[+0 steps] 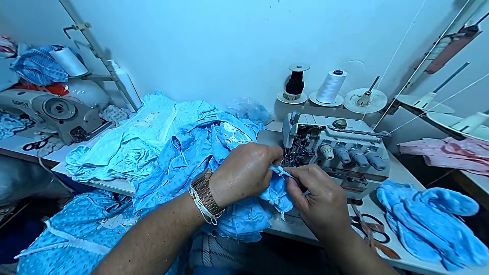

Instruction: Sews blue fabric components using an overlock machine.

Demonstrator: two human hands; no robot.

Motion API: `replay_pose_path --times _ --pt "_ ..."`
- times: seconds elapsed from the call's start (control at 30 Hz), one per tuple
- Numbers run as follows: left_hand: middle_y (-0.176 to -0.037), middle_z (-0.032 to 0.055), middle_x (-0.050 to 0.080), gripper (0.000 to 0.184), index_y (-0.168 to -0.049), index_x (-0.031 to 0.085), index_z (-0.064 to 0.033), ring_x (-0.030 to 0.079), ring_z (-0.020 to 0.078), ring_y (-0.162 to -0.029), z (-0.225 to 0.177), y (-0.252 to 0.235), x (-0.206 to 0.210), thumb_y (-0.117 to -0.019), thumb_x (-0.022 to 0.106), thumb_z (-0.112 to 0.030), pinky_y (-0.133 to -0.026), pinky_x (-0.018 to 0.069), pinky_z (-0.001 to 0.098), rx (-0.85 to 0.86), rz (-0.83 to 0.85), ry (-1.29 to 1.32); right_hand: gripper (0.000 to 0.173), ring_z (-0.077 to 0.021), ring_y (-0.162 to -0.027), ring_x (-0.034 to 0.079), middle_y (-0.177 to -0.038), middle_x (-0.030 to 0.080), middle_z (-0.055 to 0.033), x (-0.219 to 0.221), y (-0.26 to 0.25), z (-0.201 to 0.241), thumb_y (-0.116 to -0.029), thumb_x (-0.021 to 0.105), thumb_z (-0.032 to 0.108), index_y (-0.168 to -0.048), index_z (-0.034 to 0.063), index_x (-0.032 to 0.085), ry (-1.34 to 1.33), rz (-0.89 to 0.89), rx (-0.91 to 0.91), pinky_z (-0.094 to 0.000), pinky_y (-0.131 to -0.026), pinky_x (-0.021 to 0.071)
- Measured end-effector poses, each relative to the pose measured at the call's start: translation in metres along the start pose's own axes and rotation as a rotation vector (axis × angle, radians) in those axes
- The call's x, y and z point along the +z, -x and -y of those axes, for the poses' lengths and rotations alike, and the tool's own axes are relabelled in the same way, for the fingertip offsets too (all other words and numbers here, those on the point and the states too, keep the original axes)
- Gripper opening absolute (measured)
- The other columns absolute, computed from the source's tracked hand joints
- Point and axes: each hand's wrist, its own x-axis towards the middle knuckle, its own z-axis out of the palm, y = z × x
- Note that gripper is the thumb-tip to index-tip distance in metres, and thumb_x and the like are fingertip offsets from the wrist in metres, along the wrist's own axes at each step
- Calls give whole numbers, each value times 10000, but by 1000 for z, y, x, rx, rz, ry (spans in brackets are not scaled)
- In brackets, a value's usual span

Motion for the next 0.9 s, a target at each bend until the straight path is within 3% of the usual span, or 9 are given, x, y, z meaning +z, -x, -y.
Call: replay_pose_path --times 0.1,0.17,0.3,0.37,0.4,0.47,0.57,0.7,0.9 --pt "-915 89 725 99 -969 764 -58 701 234 -873 -6 -17 -10 -935 671 -58 -760 553 443 -113 174 -19 249 -92 -717 607 -826 638 -30 0 -1 -5 -975 548 188 -963 60 761 -7 34 59 -219 -622 510" --pt "-931 92 720 120 -957 770 -59 692 234 -901 -6 -31 -13 -973 664 -111 -783 545 445 -136 268 -13 269 -38 -682 576 -803 622 10 -1 0 -11 -988 542 236 -937 80 756 -44 63 132 -186 -600 492" --pt "-877 119 658 236 -921 718 -7 638 247 -842 12 -56 10 -1024 629 -199 -756 502 454 -163 275 173 299 36 -500 466 -609 530 116 0 16 -27 -1000 554 327 -774 172 672 -218 122 460 -154 -461 388" --pt "-885 148 665 256 -973 714 -5 656 300 -840 13 -53 40 -1048 589 -215 -749 524 517 -279 220 241 327 -13 -436 476 -525 505 82 9 30 -32 -988 580 278 -684 163 616 -349 167 675 -204 -411 393" --pt "-836 162 667 260 -972 702 -17 667 326 -780 9 -46 56 -1057 580 -230 -681 534 534 -331 168 227 325 -31 -437 496 -521 522 61 13 36 -32 -981 592 237 -672 142 616 -401 195 777 -221 -415 411" --pt "-807 164 683 213 -1004 717 -47 682 357 -769 10 -38 83 -1043 598 -219 -663 529 572 -425 126 149 274 -40 -458 532 -558 570 32 18 42 -30 -980 607 148 -719 84 659 -472 230 934 -225 -440 451" --pt "-731 112 672 69 -963 707 -90 679 322 -730 20 -36 102 -954 655 -134 -651 510 553 -478 45 50 232 -7 -473 546 -589 607 56 22 45 -29 -971 628 138 -755 95 699 -552 175 1031 -180 -443 458" --pt "-671 103 636 77 -928 682 -101 645 311 -616 27 -51 105 -964 656 -163 -502 465 507 -544 11 -1 264 4 -459 525 -561 590 66 20 41 -37 -956 622 135 -698 129 677 -615 66 1113 -165 -429 430" --pt "-818 148 707 131 -1063 728 -108 699 368 -787 27 -84 107 -977 637 -144 -603 502 567 -587 142 -25 305 0 -430 498 -553 601 25 22 35 -51 -976 596 51 -684 93 674 -755 -118 1241 -143 -399 395"
